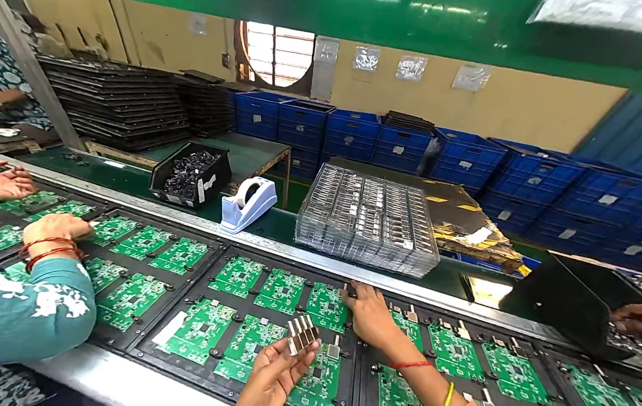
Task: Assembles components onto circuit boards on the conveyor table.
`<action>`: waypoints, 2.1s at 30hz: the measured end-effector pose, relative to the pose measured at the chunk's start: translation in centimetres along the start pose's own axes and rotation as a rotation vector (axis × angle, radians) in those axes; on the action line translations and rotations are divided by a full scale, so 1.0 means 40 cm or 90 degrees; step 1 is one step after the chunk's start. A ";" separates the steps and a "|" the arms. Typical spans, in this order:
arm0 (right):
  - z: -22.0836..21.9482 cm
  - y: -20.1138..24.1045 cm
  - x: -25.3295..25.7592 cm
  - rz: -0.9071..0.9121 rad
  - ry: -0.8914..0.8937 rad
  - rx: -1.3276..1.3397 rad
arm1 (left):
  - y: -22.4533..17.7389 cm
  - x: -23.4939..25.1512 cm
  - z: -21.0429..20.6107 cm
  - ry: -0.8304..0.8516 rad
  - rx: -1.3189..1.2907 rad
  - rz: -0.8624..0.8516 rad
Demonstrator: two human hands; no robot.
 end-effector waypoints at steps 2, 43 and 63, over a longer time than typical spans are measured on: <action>0.020 0.071 -0.049 0.111 -0.043 0.168 | -0.002 0.006 0.003 0.004 -0.025 -0.002; -0.066 0.253 -0.056 0.147 -0.089 0.155 | -0.077 0.008 0.066 -0.235 0.024 -0.193; -0.063 0.233 -0.095 0.106 0.047 0.051 | -0.041 0.012 0.049 -0.217 0.028 -0.101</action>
Point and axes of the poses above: each hand's wrist, its own x-axis towards the middle knuckle, its own z-axis out of the back of the hand, y = z × x, the point moved 10 cm from there along x, towards the middle knuckle, and after that the axes turned 3 degrees about y, right-handed, at the moved point
